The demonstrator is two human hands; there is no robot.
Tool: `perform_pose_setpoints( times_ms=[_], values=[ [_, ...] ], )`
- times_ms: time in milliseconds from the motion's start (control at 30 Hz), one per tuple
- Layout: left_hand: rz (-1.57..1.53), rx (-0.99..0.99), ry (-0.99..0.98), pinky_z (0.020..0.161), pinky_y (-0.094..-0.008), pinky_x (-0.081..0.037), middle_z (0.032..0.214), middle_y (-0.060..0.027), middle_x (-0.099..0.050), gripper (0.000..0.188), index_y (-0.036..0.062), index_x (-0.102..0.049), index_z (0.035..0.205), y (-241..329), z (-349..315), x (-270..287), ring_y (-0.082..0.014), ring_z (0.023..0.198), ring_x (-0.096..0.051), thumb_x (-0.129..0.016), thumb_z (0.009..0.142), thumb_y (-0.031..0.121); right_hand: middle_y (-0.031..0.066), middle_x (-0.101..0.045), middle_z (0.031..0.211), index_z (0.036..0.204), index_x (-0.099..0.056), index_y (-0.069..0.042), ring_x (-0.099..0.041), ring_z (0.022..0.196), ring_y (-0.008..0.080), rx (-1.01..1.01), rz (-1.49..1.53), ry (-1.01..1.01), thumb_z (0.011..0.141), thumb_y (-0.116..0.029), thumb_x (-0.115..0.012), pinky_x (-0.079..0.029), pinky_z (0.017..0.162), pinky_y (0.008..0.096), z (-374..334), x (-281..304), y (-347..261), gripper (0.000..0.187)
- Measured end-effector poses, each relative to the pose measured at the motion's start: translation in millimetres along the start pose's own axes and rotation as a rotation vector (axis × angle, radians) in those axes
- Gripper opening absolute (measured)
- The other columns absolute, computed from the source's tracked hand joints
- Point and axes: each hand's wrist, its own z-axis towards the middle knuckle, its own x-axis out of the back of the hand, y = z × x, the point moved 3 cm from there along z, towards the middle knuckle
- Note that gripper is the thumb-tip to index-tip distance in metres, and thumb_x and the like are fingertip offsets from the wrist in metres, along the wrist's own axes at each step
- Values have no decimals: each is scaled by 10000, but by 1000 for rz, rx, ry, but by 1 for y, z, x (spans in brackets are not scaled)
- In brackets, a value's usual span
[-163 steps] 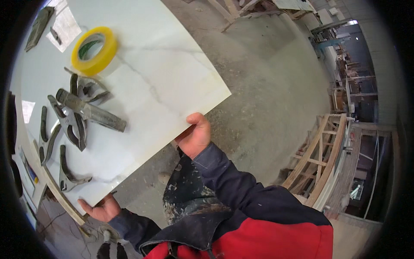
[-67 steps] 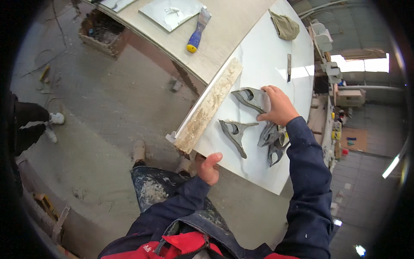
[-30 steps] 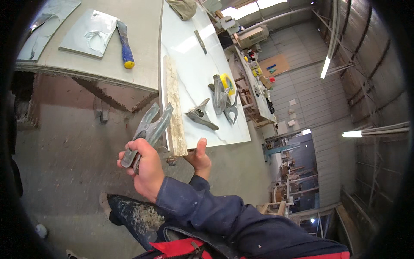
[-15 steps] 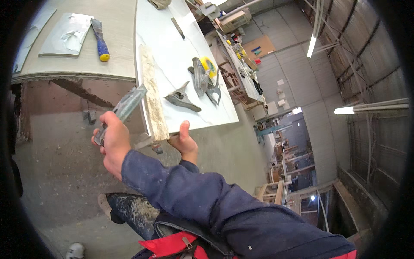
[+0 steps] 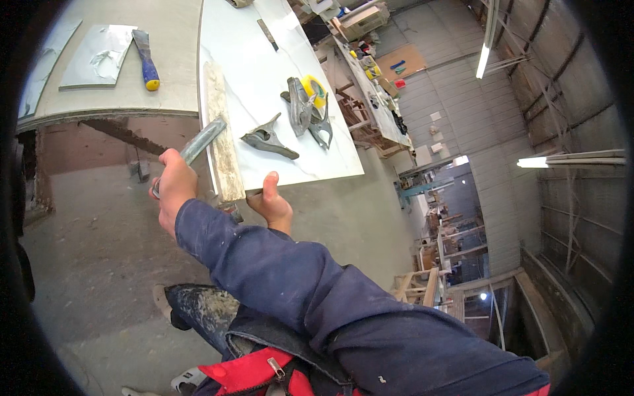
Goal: The person applies a white adhesive to the edge of a large white tile using a putty knife, then retrieves clamps and a wooden spacer from a nearby box. They position the spacer against the tile edge and secure it with clamps, then apply yellow tape to the tile edge.
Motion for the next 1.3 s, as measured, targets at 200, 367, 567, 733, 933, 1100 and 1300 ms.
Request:
perform_pose_setpoints(
  times_ms=[200, 367, 567, 733, 933, 1100, 1300],
  values=[
    [-6, 61, -64, 1095, -350, -346, 1357, -121, -506, 746, -47, -399, 1425, -4, 7, 8, -255, 1211, -505, -654, 727, 22, 47, -553, 781, 1125, -520, -109, -553, 618, 167, -80, -32, -44, 853, -470, -601, -385, 565, 297, -22, -10, -16, 459],
    [24, 3, -32, 990, -349, -443, 1204, -95, -600, 517, -42, -563, 1257, 2, 3, 4, -223, 1101, -571, -651, 752, 23, 93, -587, 1030, 1306, -490, -47, -539, 1026, 219, -206, -164, -365, 831, -698, -609, -405, 942, 403, -42, 21, -18, 815],
    [-877, 206, 48, 1020, -387, -459, 1229, -141, -606, 453, -27, -568, 1254, -24, 25, 47, -263, 1125, -590, -632, 822, 96, 122, -680, 1112, 1284, -571, 24, -657, 936, 158, -128, -445, -783, 882, -334, -727, -534, 815, 315, -99, 114, -96, 561],
    [32, 203, 10, 1004, -404, -482, 1259, -104, -587, 565, 8, -523, 1324, -9, 2, 10, -264, 1132, -595, -626, 784, 139, 168, -646, 1174, 1321, -547, -7, -614, 1128, 288, 888, -1068, 144, 769, -235, -777, -489, 974, 376, 27, 280, -197, 640],
    [27, 173, -28, 972, -418, -515, 1182, -82, -650, 506, 44, -570, 1276, 3, 9, 11, -258, 1079, -635, -646, 793, 172, 209, -595, 1205, 1467, -377, -16, -601, 1063, 347, 898, -1148, 209, 728, -221, -790, -483, 951, 414, 128, 326, -227, 871],
    [72, 188, 25, 989, -418, -501, 1191, -92, -631, 498, 27, -560, 1261, 11, 11, 14, -249, 1113, -615, -630, 786, 157, 105, -637, 929, 1260, -640, -70, -605, 802, 189, 1171, -977, 172, 806, -72, -699, -514, 752, 318, 137, 346, -219, 458],
    [67, 207, -67, 1019, -411, -487, 1221, -89, -620, 482, 19, -559, 1270, 14, 11, 8, -239, 1131, -608, -634, 812, 150, 105, -655, 1183, 1281, -607, 56, -626, 1022, 157, 947, -170, 54, 869, -22, -674, -500, 921, 274, 79, 381, -241, 425]
  ],
)
